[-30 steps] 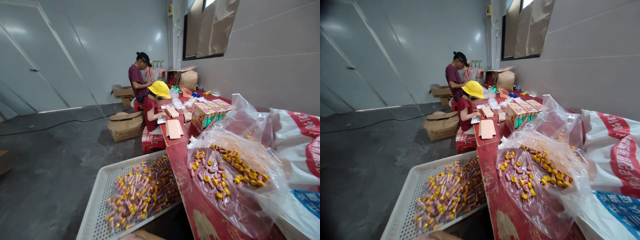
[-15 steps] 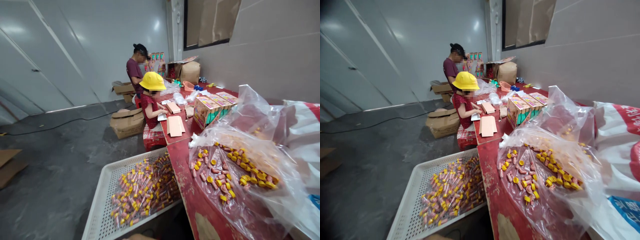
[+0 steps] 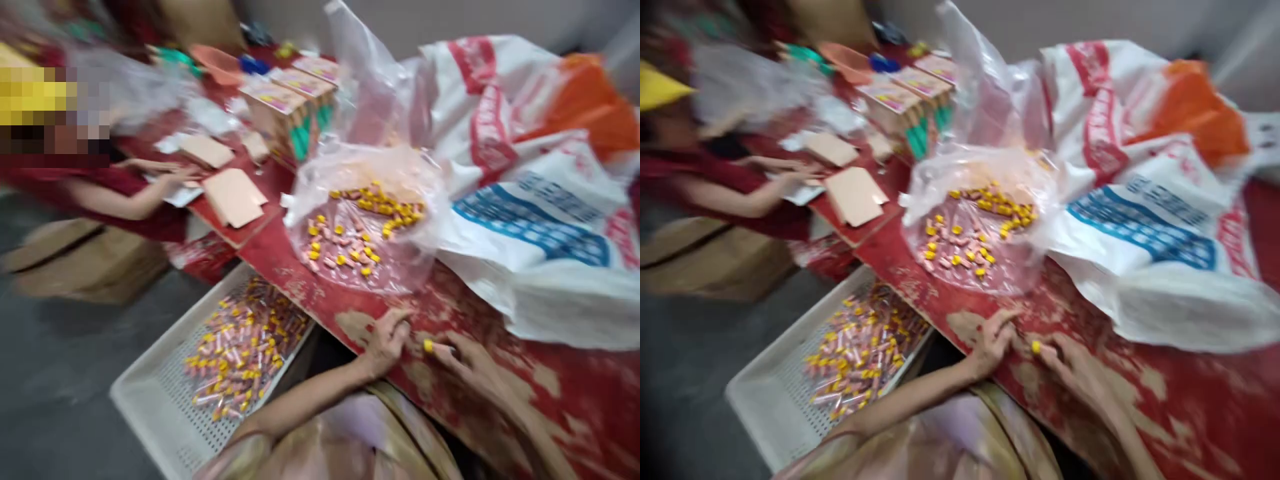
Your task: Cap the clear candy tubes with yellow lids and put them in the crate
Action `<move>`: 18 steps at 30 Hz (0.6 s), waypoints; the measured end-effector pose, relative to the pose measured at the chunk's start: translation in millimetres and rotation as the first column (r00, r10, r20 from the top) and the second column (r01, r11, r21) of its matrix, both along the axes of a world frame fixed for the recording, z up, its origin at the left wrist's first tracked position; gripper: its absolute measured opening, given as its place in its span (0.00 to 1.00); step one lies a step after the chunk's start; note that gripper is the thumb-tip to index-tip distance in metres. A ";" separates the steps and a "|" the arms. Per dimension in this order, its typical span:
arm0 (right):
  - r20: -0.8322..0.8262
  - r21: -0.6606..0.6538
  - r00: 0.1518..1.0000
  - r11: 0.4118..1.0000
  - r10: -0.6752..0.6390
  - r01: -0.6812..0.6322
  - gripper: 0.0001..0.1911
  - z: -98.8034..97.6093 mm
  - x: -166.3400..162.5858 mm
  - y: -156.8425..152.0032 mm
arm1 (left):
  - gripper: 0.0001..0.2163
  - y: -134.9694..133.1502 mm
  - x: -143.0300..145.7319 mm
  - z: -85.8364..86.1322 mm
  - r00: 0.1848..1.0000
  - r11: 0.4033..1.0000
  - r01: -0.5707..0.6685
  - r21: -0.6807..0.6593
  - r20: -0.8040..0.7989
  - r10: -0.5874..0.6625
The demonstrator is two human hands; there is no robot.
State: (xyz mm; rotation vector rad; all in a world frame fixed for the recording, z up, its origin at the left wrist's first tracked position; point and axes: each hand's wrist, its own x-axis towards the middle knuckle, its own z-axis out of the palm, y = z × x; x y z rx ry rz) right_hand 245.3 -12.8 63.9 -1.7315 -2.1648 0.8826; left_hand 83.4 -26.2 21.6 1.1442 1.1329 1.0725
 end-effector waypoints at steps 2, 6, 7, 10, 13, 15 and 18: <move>-0.179 -0.149 0.976 0.984 -0.127 0.101 0.20 0.2 24.0 -15.5 | 0.17 2.0 1.4 -4.4 0.998 1.000 -0.008 -0.021 0.060 0.009; -0.511 -0.407 0.711 0.865 -0.482 0.294 0.22 -14.3 24.0 -26.8 | 0.18 3.0 1.6 -7.9 0.995 0.999 0.018 -0.039 0.104 -0.014; -0.556 -0.461 0.628 0.831 -0.545 0.312 0.23 -18.2 20.5 -27.3 | 0.18 2.5 1.7 -8.2 0.995 0.999 0.021 -0.026 0.099 -0.018; -0.644 -0.575 0.388 0.752 -0.659 0.322 0.24 -23.5 13.2 -26.9 | 0.17 1.9 2.7 -9.2 0.996 1.000 0.026 -0.002 0.085 -0.026; -0.665 -0.634 0.261 0.713 -0.700 0.300 0.24 -21.6 11.0 -24.7 | 0.18 2.2 3.8 -8.6 0.996 1.000 0.025 -0.014 0.082 -0.024; -0.647 -0.660 0.233 0.686 -0.726 0.306 0.26 -21.2 9.8 -23.2 | 0.18 2.3 4.1 -6.9 0.997 0.999 0.023 -0.025 0.080 -0.020; -0.614 -0.679 0.223 0.651 -0.757 0.338 0.29 -23.4 7.6 -22.2 | 0.18 1.9 3.8 -5.2 0.997 0.999 0.023 -0.027 0.068 -0.021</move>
